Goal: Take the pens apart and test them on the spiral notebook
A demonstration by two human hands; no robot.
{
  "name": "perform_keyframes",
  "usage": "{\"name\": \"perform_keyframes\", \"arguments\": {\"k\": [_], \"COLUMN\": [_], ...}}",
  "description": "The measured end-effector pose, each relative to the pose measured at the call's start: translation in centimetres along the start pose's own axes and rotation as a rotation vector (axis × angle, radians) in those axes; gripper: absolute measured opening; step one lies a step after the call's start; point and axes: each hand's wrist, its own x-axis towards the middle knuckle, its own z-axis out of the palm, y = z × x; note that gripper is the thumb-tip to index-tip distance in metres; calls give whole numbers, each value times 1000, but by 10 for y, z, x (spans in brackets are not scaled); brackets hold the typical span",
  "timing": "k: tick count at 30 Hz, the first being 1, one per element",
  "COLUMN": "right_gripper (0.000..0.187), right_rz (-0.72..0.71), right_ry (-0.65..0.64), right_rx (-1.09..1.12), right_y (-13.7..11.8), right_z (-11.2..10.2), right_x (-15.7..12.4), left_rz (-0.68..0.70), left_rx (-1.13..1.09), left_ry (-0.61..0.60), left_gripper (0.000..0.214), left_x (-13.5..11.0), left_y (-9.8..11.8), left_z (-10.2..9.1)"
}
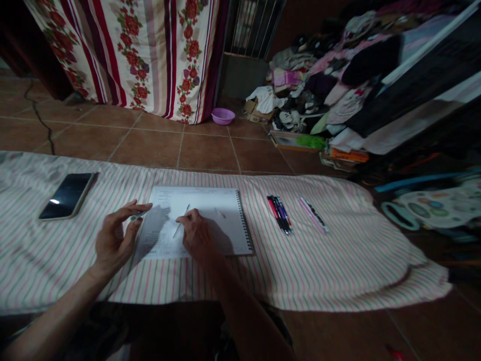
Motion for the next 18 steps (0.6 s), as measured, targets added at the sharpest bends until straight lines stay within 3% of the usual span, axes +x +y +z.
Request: {"name": "perform_keyframes", "arguments": {"k": [9, 18], "right_gripper": [37, 37], "right_rz": [6, -5], "right_ry": [-24, 9], "right_rx": [-7, 22], "right_y": [1, 1], "right_z": [0, 0], "right_x": [1, 0], "left_rz": [51, 176], "left_rx": [47, 444], "left_ry": [0, -112], "left_gripper": [21, 17], "left_x": [2, 3], "left_y": [0, -4], "left_z": [-1, 0]}}
